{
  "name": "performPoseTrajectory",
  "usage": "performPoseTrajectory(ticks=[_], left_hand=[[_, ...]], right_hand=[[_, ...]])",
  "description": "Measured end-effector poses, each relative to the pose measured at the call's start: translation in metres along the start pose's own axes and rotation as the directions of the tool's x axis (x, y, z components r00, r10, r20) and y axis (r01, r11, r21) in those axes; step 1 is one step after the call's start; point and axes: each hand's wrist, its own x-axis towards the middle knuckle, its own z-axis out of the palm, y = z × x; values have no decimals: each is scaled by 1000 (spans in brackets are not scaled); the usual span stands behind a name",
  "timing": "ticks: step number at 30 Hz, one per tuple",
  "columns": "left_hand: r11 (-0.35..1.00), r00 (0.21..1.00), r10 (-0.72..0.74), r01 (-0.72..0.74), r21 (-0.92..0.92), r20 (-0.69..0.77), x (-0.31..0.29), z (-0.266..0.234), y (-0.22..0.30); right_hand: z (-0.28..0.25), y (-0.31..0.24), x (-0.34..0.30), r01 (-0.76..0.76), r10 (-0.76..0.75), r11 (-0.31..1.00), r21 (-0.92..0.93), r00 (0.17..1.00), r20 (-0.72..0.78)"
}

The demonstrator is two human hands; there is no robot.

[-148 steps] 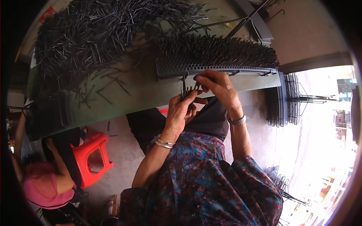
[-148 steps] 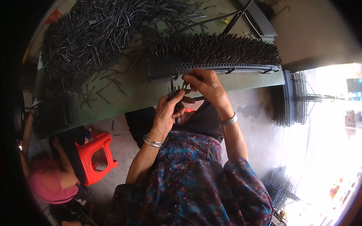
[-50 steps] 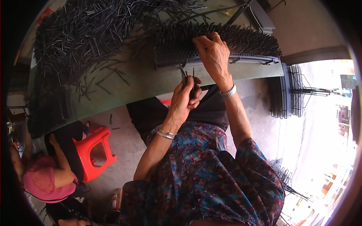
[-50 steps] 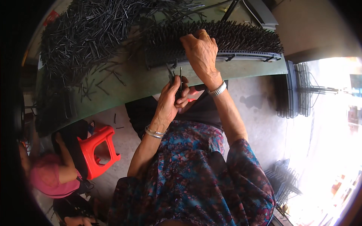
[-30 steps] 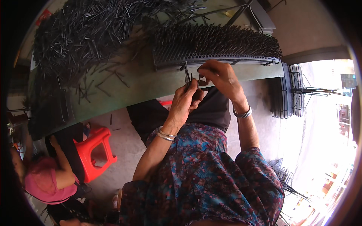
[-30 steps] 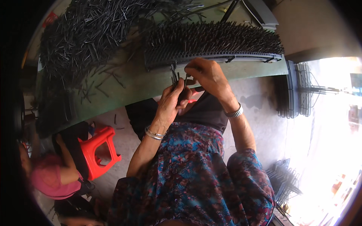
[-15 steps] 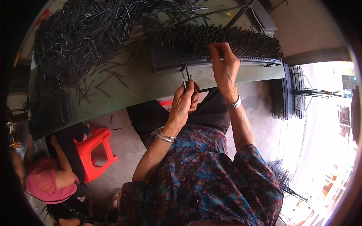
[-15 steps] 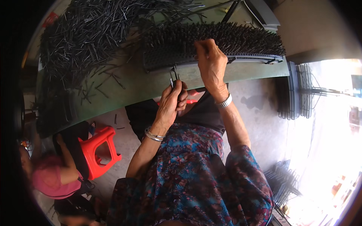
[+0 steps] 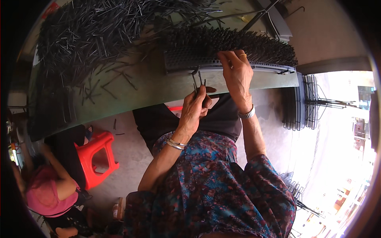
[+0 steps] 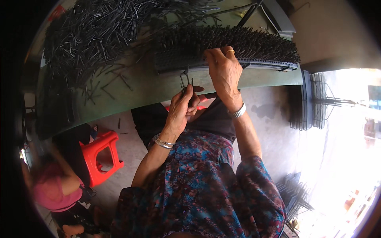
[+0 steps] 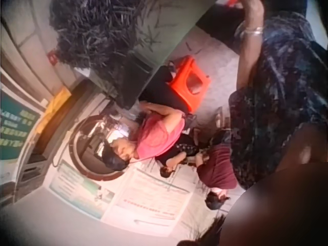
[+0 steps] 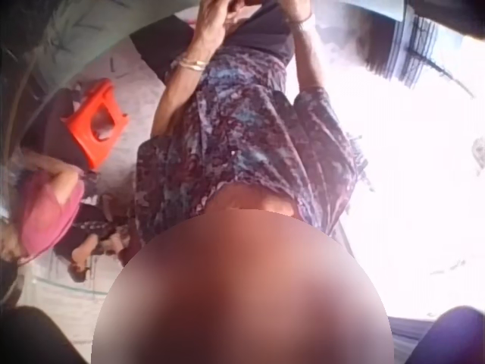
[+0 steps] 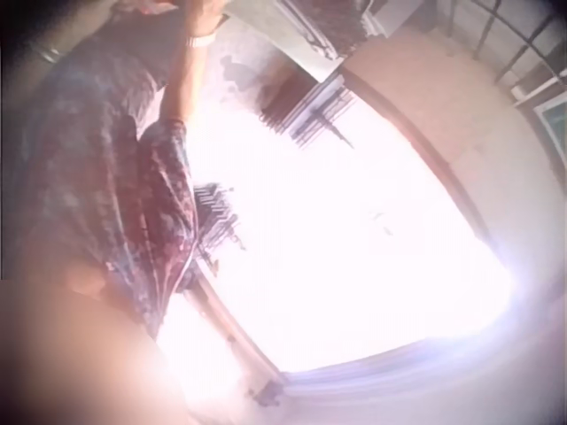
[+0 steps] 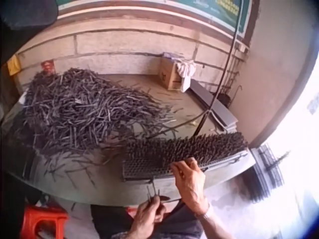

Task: Inserting small metal pins into a perforated grid plate at a workbench.

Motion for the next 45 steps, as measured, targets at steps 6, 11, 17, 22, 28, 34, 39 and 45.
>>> performPoseTrajectory(ticks=[6,11,17,22,28,34,39,45], left_hand=[[1000,1000,-11,10,-17,-11,-2,1,0],[998,999,-20,17,-63,-33,-6,1,4],[997,1000,-16,15,-75,-15,-6,0,7],[997,1000,-16,16,-69,2,-5,5,6],[998,1000,13,-12,-69,6,-2,2,3],[1000,999,20,-21,19,32,3,-4,0],[996,998,18,-13,85,-58,5,3,1],[998,997,55,-54,34,-57,18,-8,1]], right_hand=[[9,-5,20,98,-99,994,-39,994,-39],[16,3,21,105,-104,992,-71,994,15],[9,-2,16,64,-62,997,-44,997,50],[18,1,22,123,-120,991,-46,991,62],[0,-4,19,102,-95,993,-61,990,105],[-33,-11,-11,-323,33,871,370,791,611],[-35,1,-13,-398,91,800,448,820,565],[-32,-4,6,-283,210,905,318,946,247]])
